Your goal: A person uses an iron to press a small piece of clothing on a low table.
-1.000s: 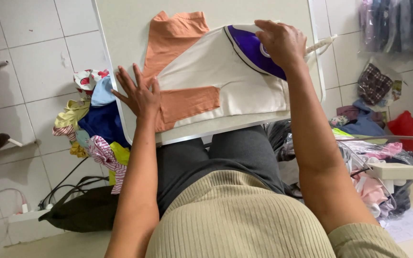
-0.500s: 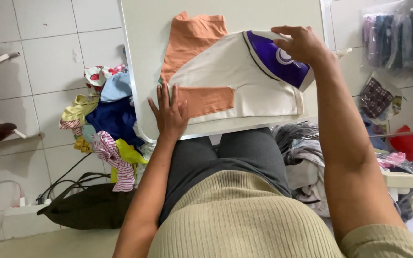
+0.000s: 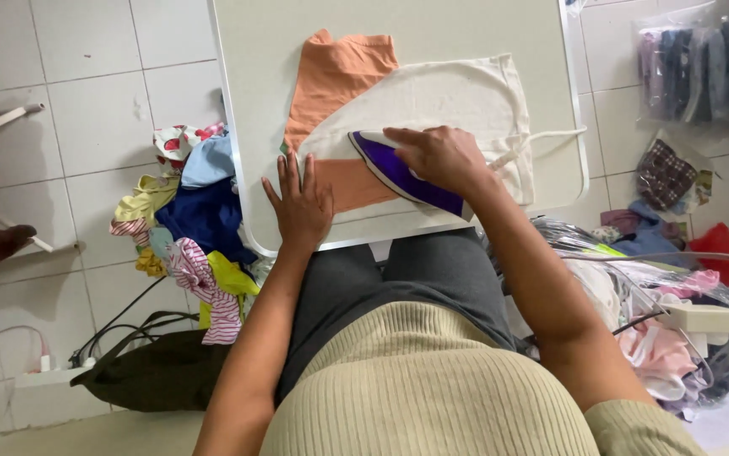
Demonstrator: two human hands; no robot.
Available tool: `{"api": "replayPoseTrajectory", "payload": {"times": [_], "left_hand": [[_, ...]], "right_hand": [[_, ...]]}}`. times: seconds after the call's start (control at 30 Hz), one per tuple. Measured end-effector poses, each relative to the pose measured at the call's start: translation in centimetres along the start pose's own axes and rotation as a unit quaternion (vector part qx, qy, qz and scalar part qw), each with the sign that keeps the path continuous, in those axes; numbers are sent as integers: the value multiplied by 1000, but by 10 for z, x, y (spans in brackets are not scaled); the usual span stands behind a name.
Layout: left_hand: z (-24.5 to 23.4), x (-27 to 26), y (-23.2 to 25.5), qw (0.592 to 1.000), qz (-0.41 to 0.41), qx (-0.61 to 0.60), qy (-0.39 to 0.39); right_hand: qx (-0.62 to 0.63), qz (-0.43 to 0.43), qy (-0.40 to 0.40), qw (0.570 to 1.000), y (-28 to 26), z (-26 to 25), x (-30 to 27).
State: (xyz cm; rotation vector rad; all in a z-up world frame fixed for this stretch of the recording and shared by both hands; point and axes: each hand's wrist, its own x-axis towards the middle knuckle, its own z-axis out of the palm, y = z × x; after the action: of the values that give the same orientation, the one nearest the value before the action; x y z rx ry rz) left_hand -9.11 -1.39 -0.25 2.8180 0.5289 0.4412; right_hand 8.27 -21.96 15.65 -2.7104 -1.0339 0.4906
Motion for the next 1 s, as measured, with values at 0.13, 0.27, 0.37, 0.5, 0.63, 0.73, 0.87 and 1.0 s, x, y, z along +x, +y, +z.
{"api": "replayPoseTrajectory", "payload": {"times": [0.13, 0.27, 0.37, 0.5, 0.63, 0.73, 0.87, 1.0], "left_hand": [[-1, -2, 2, 1000, -9, -3, -10], [-1, 1, 1, 1000, -5, -15, -18], [1, 2, 0, 1000, -10, -22, -17], [1, 3, -2, 998, -18, -43, -44], [2, 1, 1, 997, -33, -42, -55], [2, 2, 0, 997, -27, -35, -55], [2, 1, -1, 998, -20, -34, -54], [4, 2, -2, 998, -18, -36, -52]], "right_hand": [[25, -24, 18, 999, 6, 5, -6], [62, 3, -34, 997, 11, -6, -11], [53, 39, -23, 998, 22, -8, -12], [52, 71, 27, 996, 62, -2, -15], [47, 215, 27, 975, 110, -4, -28], [55, 253, 50, 965, 136, -1, -36], [84, 246, 47, 964, 117, -13, -50], [101, 228, 41, 967, 104, -25, -53]]}}
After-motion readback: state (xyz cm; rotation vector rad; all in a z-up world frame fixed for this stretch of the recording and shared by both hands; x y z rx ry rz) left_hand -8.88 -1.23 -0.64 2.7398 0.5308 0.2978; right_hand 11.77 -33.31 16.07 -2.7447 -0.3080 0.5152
